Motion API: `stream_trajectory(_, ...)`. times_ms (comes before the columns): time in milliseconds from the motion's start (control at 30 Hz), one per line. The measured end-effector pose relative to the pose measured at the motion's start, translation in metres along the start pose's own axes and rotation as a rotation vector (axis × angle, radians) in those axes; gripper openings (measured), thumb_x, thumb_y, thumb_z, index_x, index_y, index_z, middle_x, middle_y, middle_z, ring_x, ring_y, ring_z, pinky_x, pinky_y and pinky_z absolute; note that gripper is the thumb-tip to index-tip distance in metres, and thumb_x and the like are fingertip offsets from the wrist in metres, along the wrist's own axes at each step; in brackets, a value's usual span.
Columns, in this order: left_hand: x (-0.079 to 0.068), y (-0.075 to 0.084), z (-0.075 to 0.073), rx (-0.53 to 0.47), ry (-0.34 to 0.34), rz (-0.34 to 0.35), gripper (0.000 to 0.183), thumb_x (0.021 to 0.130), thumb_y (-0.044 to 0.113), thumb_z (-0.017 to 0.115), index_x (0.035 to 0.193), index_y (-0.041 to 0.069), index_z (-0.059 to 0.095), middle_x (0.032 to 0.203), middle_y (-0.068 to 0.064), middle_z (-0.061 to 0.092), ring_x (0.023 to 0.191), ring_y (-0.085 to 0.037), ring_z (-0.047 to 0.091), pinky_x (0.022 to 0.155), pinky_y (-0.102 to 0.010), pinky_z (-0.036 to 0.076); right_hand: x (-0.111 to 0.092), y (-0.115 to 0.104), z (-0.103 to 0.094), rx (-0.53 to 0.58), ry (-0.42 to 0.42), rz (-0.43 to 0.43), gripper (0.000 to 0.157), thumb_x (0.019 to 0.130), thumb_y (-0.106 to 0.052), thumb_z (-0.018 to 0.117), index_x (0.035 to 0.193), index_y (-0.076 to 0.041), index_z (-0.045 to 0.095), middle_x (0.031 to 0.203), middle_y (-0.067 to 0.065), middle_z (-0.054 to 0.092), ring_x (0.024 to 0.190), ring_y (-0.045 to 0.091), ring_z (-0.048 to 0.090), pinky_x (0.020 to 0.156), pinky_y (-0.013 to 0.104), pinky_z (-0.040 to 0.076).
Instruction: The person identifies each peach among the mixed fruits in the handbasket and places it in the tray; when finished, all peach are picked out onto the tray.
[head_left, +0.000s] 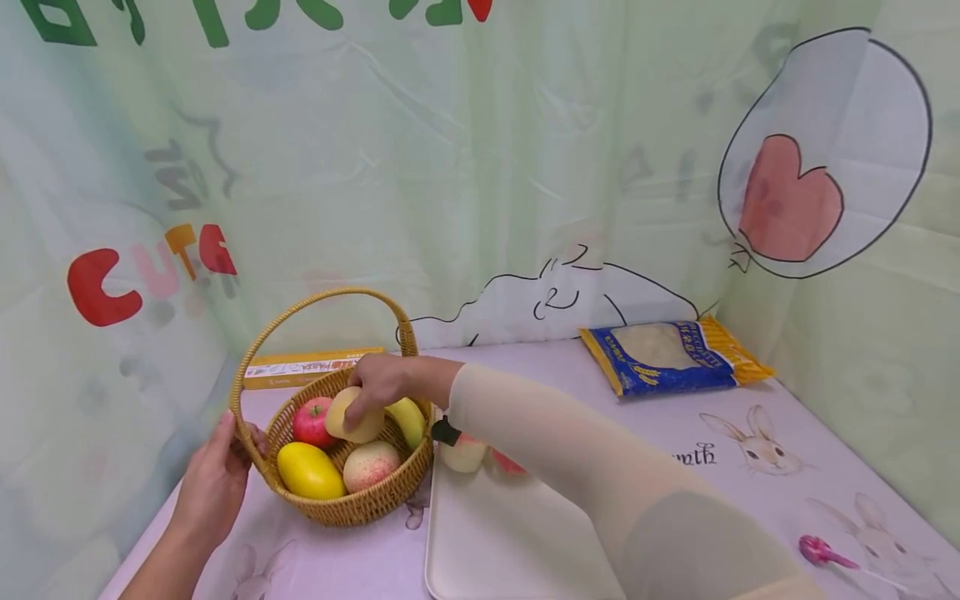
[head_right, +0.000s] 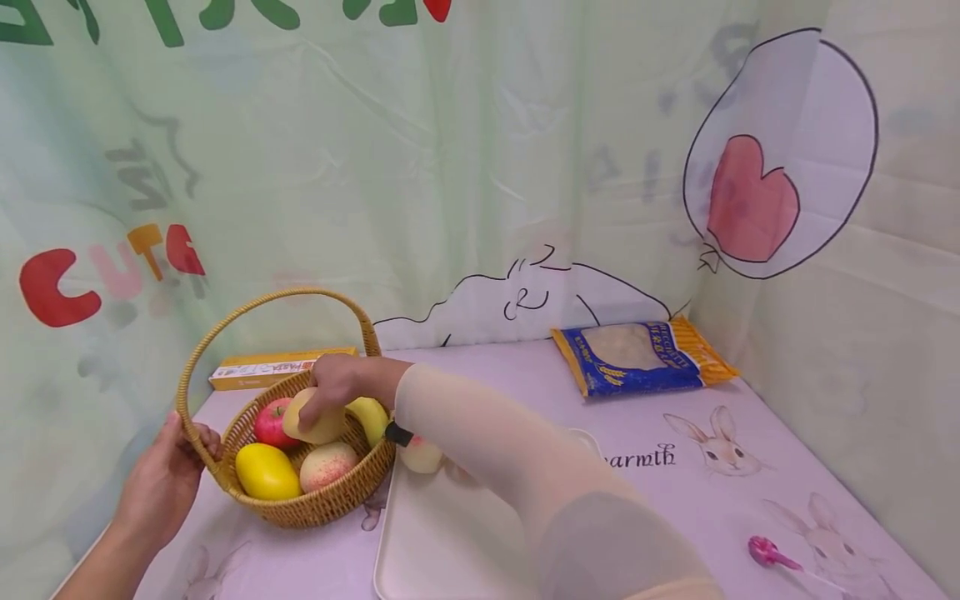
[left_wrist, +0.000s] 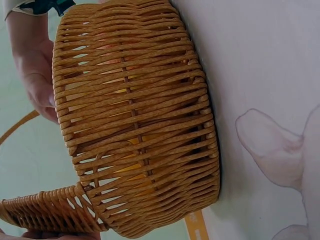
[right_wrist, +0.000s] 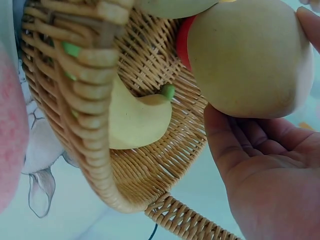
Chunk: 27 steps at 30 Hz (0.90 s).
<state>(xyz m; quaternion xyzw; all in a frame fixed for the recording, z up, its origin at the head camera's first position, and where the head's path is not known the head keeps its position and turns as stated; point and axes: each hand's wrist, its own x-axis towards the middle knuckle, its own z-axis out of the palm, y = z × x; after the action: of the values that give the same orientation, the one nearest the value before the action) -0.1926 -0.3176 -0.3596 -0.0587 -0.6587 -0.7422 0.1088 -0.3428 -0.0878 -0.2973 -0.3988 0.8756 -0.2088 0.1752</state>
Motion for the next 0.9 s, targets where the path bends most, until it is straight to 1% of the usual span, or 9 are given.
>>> stream_trajectory(67,0.0,0.0,0.0,-0.004,0.0,-0.004,0.041,0.113,0.043,0.032,0.103,0.011,0.057,0.092,0.003,0.056,0.093,-0.013,0.055,0.091,-0.016,0.045,-0.004,0.002,-0.001,0.045,0.005,-0.019,0.025,0.083,-0.035,0.085,0.08,-0.016,0.069,0.071,-0.006,0.058,0.07,0.008,0.051,0.064,0.019,0.043)
stream_trajectory(167,-0.001,-0.001,0.0,-0.021,0.0,-0.011,0.04,0.113,0.043,0.033,0.104,0.013,0.057,0.093,0.003,0.056,0.092,-0.012,0.055,0.09,-0.016,0.045,-0.011,0.007,-0.002,0.144,0.019,-0.033,0.025,0.081,-0.033,0.086,0.092,-0.015,0.073,0.079,-0.006,0.064,0.076,0.008,0.055,0.068,0.02,0.046)
stream_trajectory(267,0.0,-0.001,0.0,-0.036,-0.005,-0.012,0.037,0.113,0.042,0.032,0.106,0.015,0.057,0.094,0.004,0.056,0.092,-0.012,0.054,0.089,-0.016,0.045,-0.017,0.012,-0.003,0.21,0.037,-0.033,0.034,0.08,-0.033,0.087,0.105,-0.015,0.075,0.09,-0.006,0.069,0.083,0.009,0.059,0.074,0.021,0.049)
stream_trajectory(333,0.0,-0.002,0.0,-0.047,-0.008,-0.006,0.036,0.113,0.041,0.033,0.106,0.014,0.056,0.095,0.004,0.056,0.092,-0.012,0.054,0.089,-0.017,0.045,-0.022,0.015,-0.005,0.241,0.051,-0.025,0.039,0.08,-0.035,0.087,0.11,-0.015,0.074,0.095,-0.005,0.07,0.087,0.011,0.06,0.077,0.022,0.05)
stream_trajectory(433,0.0,-0.002,-0.001,-0.056,-0.013,0.003,0.037,0.113,0.04,0.032,0.105,0.014,0.057,0.094,0.003,0.056,0.092,-0.012,0.055,0.089,-0.017,0.045,-0.03,0.019,-0.008,0.284,0.063,-0.021,0.041,0.081,-0.036,0.086,0.114,-0.016,0.073,0.099,-0.005,0.07,0.092,0.012,0.061,0.081,0.024,0.051)
stream_trajectory(600,0.0,-0.003,0.0,-0.078,-0.025,0.019,0.036,0.114,0.039,0.033,0.105,0.015,0.057,0.094,0.004,0.057,0.09,-0.011,0.055,0.089,-0.017,0.045,-0.044,0.024,-0.013,0.387,0.087,-0.02,0.044,0.083,-0.032,0.086,0.12,-0.015,0.072,0.103,-0.004,0.071,0.095,0.013,0.062,0.083,0.025,0.051)
stream_trajectory(667,0.0,-0.003,0.0,-0.101,-0.035,0.028,0.034,0.114,0.037,0.033,0.106,0.015,0.057,0.094,0.003,0.057,0.09,-0.012,0.055,0.089,-0.018,0.045,-0.05,0.025,-0.014,0.399,0.103,-0.027,0.044,0.083,-0.031,0.086,0.122,-0.015,0.072,0.103,-0.004,0.071,0.096,0.013,0.062,0.083,0.025,0.052)
stream_trajectory(767,-0.001,-0.003,0.0,-0.106,-0.039,0.031,0.034,0.114,0.037,0.033,0.106,0.014,0.057,0.094,0.002,0.057,0.09,-0.012,0.055,0.088,-0.018,0.045,-0.059,0.027,-0.016,0.4,0.125,-0.041,0.04,0.085,-0.031,0.085,0.119,-0.016,0.071,0.102,-0.003,0.07,0.096,0.014,0.061,0.083,0.025,0.052)
stream_trajectory(900,-0.001,-0.001,0.001,-0.061,-0.031,0.027,0.037,0.113,0.04,0.033,0.103,0.014,0.057,0.093,0.003,0.056,0.09,-0.012,0.054,0.088,-0.017,0.044,-0.07,0.029,-0.017,0.427,0.149,-0.055,0.035,0.086,-0.03,0.084,0.115,-0.016,0.07,0.1,-0.001,0.07,0.094,0.015,0.061,0.083,0.026,0.051)
